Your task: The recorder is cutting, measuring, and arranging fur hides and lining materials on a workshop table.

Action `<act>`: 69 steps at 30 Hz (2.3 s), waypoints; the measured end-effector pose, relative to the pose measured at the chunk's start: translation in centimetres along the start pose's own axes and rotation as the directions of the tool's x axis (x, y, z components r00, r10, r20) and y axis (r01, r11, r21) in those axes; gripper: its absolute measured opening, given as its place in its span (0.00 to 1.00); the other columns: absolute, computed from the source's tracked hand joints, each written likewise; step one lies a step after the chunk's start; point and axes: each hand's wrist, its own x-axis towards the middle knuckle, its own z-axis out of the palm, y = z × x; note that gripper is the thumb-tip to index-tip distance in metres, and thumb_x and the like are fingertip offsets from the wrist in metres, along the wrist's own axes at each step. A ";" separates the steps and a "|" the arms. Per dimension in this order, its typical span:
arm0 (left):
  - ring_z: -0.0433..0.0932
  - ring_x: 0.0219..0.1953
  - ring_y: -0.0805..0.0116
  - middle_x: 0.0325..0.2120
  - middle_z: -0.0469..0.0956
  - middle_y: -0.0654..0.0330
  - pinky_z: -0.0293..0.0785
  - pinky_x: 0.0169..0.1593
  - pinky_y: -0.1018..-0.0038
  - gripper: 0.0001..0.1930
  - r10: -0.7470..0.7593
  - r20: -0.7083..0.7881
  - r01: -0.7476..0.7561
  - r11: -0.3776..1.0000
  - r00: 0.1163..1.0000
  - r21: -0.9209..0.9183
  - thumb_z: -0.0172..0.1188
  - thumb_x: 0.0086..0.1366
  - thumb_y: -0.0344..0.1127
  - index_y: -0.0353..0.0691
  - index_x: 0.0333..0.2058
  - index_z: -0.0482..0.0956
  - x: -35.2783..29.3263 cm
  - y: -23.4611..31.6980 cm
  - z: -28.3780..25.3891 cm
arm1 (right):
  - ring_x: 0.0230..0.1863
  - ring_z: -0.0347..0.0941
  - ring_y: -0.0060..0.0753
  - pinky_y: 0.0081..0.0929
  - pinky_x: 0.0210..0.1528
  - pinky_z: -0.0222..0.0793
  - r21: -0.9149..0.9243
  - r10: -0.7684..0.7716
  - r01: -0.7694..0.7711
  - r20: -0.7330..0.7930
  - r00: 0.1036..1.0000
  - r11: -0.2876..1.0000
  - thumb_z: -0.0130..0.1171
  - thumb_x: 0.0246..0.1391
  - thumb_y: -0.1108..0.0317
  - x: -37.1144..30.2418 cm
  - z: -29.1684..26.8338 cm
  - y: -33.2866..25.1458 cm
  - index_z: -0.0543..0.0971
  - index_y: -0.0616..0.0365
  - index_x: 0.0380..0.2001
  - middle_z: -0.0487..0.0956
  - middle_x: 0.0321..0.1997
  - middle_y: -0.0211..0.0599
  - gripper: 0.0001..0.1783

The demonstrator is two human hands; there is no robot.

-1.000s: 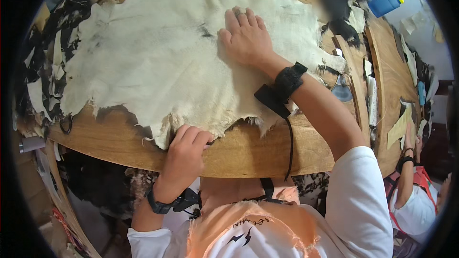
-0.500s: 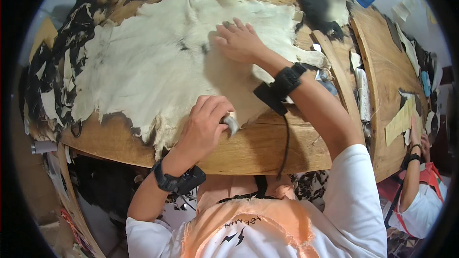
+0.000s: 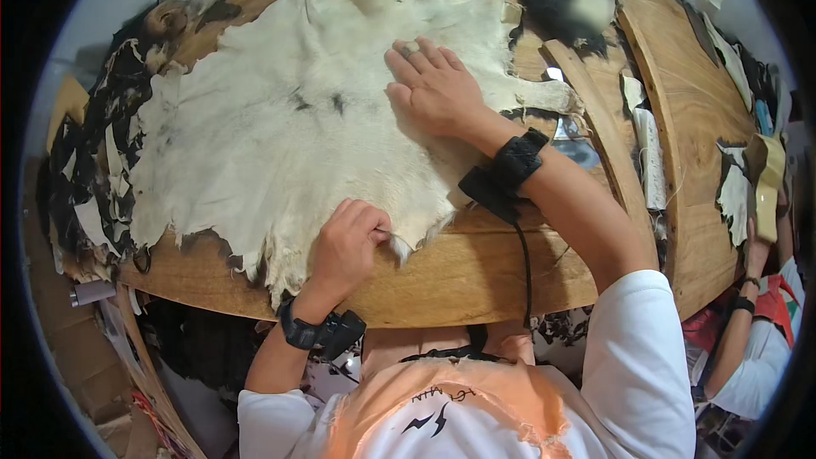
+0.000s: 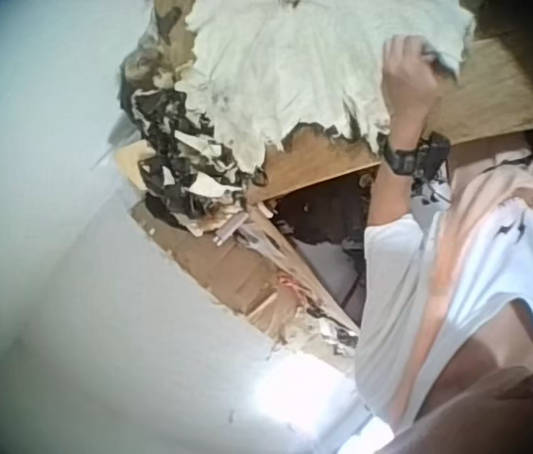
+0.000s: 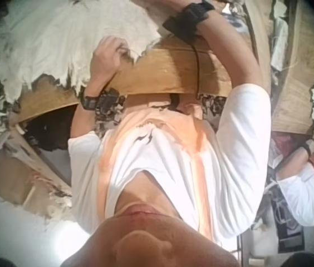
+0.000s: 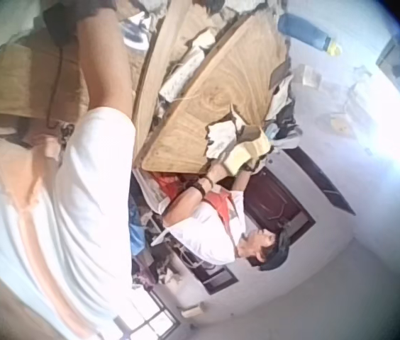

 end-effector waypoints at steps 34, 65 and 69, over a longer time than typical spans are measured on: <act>0.74 0.28 0.58 0.26 0.73 0.54 0.69 0.32 0.69 0.05 -0.346 -0.764 0.517 0.856 0.545 -0.019 0.53 0.56 0.31 0.36 0.28 0.72 -18.9 -24.4 -27.8 | 0.65 0.44 0.52 0.42 0.64 0.39 -0.039 0.053 -0.043 0.332 0.942 0.998 0.30 0.59 0.47 0.5 -3.6 -2.2 0.55 0.53 0.61 0.52 0.64 0.47 0.31; 0.72 0.36 0.50 0.33 0.73 0.49 0.68 0.40 0.61 0.09 -0.005 -0.999 0.682 0.731 0.042 0.025 0.50 0.51 0.25 0.38 0.33 0.75 -30.4 -42.4 -50.5 | 0.56 0.59 0.47 0.34 0.55 0.57 -0.226 0.279 -0.196 0.435 0.856 0.954 0.40 0.58 0.58 8.9 -4.1 -14.3 0.63 0.59 0.55 0.63 0.56 0.51 0.25; 0.72 0.36 0.49 0.27 0.76 0.47 0.68 0.42 0.60 0.09 0.099 -0.987 0.780 0.624 -0.129 -0.039 0.52 0.50 0.31 0.34 0.28 0.78 -30.9 -49.2 -61.9 | 0.53 0.65 0.46 0.32 0.52 0.62 -0.241 0.323 -0.232 0.470 0.822 0.942 0.44 0.57 0.62 12.5 -3.4 -20.5 0.66 0.60 0.53 0.68 0.52 0.52 0.22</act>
